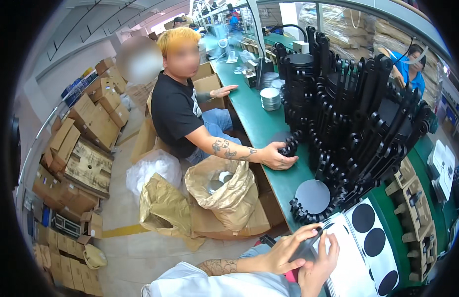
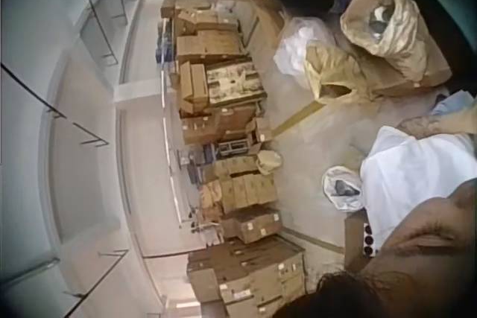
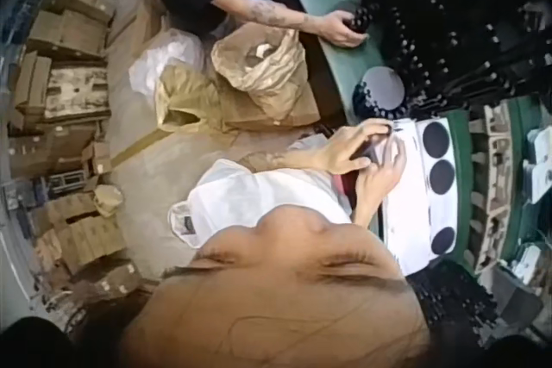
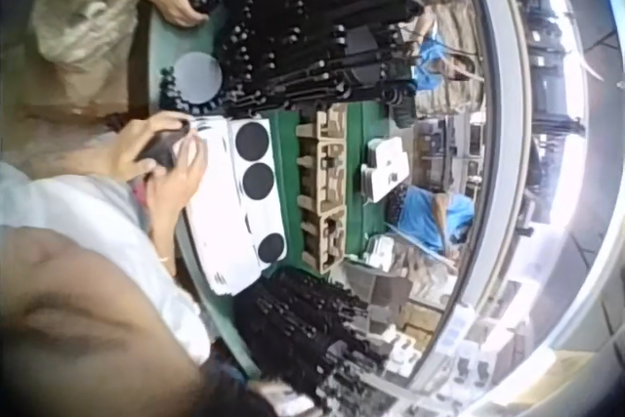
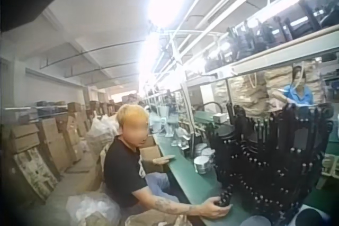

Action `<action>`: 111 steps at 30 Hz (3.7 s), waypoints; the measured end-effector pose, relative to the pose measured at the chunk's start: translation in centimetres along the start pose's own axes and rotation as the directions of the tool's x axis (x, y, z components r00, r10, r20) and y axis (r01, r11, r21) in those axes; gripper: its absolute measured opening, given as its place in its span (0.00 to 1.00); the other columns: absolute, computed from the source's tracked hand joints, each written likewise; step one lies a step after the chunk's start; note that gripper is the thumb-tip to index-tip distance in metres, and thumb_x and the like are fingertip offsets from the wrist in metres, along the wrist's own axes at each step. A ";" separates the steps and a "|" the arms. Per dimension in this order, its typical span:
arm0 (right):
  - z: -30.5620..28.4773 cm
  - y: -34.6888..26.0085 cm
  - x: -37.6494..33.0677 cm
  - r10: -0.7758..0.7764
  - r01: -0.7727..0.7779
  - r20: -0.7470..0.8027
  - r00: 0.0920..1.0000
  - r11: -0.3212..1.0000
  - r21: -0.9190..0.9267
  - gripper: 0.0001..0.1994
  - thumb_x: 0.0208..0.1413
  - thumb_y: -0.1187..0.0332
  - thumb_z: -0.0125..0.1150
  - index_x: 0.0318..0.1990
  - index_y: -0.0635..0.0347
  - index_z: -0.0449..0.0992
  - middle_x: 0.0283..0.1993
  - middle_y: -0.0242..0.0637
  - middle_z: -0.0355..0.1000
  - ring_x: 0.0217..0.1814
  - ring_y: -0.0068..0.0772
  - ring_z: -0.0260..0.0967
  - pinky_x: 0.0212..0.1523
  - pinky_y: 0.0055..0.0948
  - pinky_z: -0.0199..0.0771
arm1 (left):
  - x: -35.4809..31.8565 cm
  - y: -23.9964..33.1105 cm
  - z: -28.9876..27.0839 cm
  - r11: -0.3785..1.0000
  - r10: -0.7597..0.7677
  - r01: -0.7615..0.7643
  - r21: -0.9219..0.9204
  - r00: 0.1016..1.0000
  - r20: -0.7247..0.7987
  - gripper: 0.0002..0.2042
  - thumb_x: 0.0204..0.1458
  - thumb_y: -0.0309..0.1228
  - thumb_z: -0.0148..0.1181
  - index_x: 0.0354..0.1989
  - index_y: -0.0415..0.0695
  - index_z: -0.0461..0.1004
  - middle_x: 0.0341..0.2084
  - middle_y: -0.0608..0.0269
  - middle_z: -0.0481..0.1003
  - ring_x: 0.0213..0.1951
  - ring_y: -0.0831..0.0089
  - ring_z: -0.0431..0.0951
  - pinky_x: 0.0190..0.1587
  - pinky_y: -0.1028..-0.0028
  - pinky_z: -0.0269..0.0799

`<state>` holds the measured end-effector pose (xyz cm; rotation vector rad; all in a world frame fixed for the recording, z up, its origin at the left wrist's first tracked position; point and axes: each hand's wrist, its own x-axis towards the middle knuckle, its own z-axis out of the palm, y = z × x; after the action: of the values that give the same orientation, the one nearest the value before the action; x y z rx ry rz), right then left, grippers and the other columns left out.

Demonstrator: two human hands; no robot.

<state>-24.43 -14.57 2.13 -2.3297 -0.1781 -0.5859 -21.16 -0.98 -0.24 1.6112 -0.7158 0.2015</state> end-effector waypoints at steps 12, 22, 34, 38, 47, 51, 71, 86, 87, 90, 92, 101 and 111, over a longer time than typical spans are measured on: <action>5.1 1.1 -1.1 0.262 -0.170 -0.032 0.965 0.709 0.684 0.39 0.63 0.43 0.40 0.71 0.66 0.49 0.75 0.52 0.43 0.77 0.52 0.42 0.73 0.47 0.42 | -0.4 0.0 1.5 0.977 0.149 -0.151 0.150 0.988 0.028 0.45 0.57 0.65 0.38 0.67 0.30 0.52 0.65 0.37 0.57 0.62 0.44 0.66 0.58 0.57 0.67; 5.2 3.0 -1.5 0.385 -0.119 -0.137 0.913 0.570 0.813 0.37 0.63 0.41 0.40 0.68 0.62 0.55 0.74 0.48 0.47 0.77 0.46 0.42 0.73 0.47 0.44 | -1.2 -1.6 3.8 0.933 0.230 -0.255 0.254 0.965 0.125 0.39 0.57 0.54 0.45 0.68 0.32 0.53 0.67 0.39 0.55 0.64 0.45 0.63 0.58 0.56 0.67; 2.3 12.5 -2.9 0.343 0.022 0.037 0.939 -0.166 0.986 0.35 0.63 0.38 0.39 0.65 0.58 0.62 0.72 0.43 0.53 0.77 0.40 0.43 0.72 0.47 0.46 | 1.4 0.7 3.8 0.708 0.594 -0.622 0.333 0.780 0.194 0.28 0.57 0.50 0.51 0.52 0.35 0.74 0.53 0.42 0.73 0.52 0.51 0.77 0.45 0.67 0.77; 0.7 16.8 -4.6 0.095 -0.076 0.129 0.987 -0.435 0.897 0.35 0.63 0.38 0.39 0.64 0.57 0.64 0.72 0.41 0.55 0.78 0.37 0.43 0.72 0.47 0.46 | 1.3 0.3 4.7 0.636 0.688 -0.724 0.266 0.688 0.229 0.23 0.59 0.48 0.50 0.51 0.40 0.76 0.52 0.43 0.74 0.50 0.52 0.78 0.40 0.68 0.77; -1.4 11.4 -2.7 0.006 -0.214 0.244 0.970 -0.462 0.861 0.28 0.63 0.45 0.47 0.63 0.52 0.64 0.69 0.31 0.60 0.78 0.29 0.41 0.72 0.47 0.46 | 1.9 0.3 4.4 0.430 0.834 -0.898 0.096 0.436 0.340 0.17 0.62 0.37 0.48 0.47 0.36 0.77 0.50 0.41 0.73 0.51 0.43 0.75 0.51 0.57 0.74; -2.7 8.5 -1.6 0.059 -0.227 0.278 0.959 -0.427 0.875 0.34 0.63 0.45 0.46 0.67 0.60 0.55 0.75 0.35 0.50 0.80 0.37 0.35 0.73 0.45 0.44 | 3.2 -0.3 4.2 0.304 0.870 -0.951 0.052 0.299 0.392 0.20 0.64 0.42 0.46 0.49 0.37 0.76 0.50 0.45 0.74 0.51 0.46 0.76 0.51 0.61 0.74; -21.8 11.4 1.3 0.612 -0.611 -0.165 0.773 0.789 0.064 0.18 0.49 0.73 0.65 0.49 0.67 0.77 0.39 0.36 0.77 0.38 0.21 0.70 0.39 0.26 0.73 | 4.1 -2.2 7.5 0.637 0.581 -0.740 0.214 0.644 0.498 0.22 0.52 0.38 0.60 0.56 0.49 0.74 0.56 0.56 0.72 0.59 0.52 0.70 0.60 0.57 0.64; -34.5 48.6 2.4 -0.007 -0.592 -0.652 0.758 0.414 -0.692 0.13 0.38 0.74 0.63 0.35 0.64 0.70 0.37 0.57 0.71 0.44 0.64 0.69 0.43 0.53 0.68 | -1.2 -8.7 10.8 0.842 0.368 -0.453 0.294 0.879 0.303 0.25 0.53 0.43 0.58 0.57 0.42 0.70 0.63 0.53 0.64 0.66 0.54 0.61 0.63 0.53 0.58; -33.4 50.1 2.1 0.030 -0.594 -0.643 0.766 0.418 -0.688 0.15 0.37 0.74 0.66 0.35 0.65 0.71 0.36 0.57 0.71 0.43 0.63 0.69 0.43 0.53 0.68 | -1.6 -9.3 11.2 0.846 0.352 -0.443 0.297 0.882 0.315 0.27 0.53 0.43 0.58 0.58 0.41 0.69 0.63 0.52 0.64 0.67 0.54 0.60 0.63 0.54 0.57; -36.0 51.7 0.1 -0.020 -0.498 -0.528 0.849 0.301 -0.813 0.22 0.46 0.63 0.69 0.45 0.71 0.72 0.46 0.61 0.72 0.51 0.65 0.68 0.51 0.50 0.69 | -1.8 -9.3 11.6 0.878 0.310 -0.412 0.245 0.878 0.364 0.28 0.51 0.41 0.58 0.60 0.40 0.67 0.64 0.52 0.63 0.67 0.54 0.59 0.64 0.55 0.58; -33.2 51.1 4.2 0.573 -0.585 -0.357 0.738 0.279 -0.762 0.32 0.57 0.51 0.59 0.57 0.76 0.67 0.53 0.64 0.69 0.57 0.63 0.66 0.57 0.48 0.67 | -1.9 -9.4 12.2 0.863 0.263 -0.369 0.346 0.911 0.317 0.29 0.51 0.41 0.58 0.60 0.39 0.67 0.65 0.50 0.61 0.68 0.54 0.58 0.64 0.55 0.57; -34.0 50.3 2.5 0.436 -0.497 -0.284 0.854 0.523 -0.693 0.37 0.64 0.40 0.40 0.64 0.66 0.64 0.59 0.59 0.67 0.63 0.56 0.65 0.64 0.42 0.59 | -1.1 -8.1 12.0 0.892 0.171 -0.314 0.326 0.900 0.400 0.30 0.49 0.40 0.59 0.60 0.38 0.65 0.65 0.50 0.59 0.68 0.55 0.56 0.65 0.55 0.56; -35.8 46.5 -5.1 0.270 -0.452 -0.395 0.878 0.196 -0.870 0.25 0.66 0.45 0.38 0.62 0.44 0.70 0.52 0.54 0.73 0.56 0.60 0.68 0.59 0.51 0.62 | 0.3 -6.0 11.1 0.935 0.159 -0.268 0.233 0.903 0.400 0.27 0.49 0.37 0.60 0.59 0.41 0.67 0.62 0.55 0.65 0.65 0.59 0.64 0.63 0.59 0.61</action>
<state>-28.46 -72.79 -5.90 -3.2651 1.1559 -0.7262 -20.61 -11.52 -7.17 1.8675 -1.2116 0.1619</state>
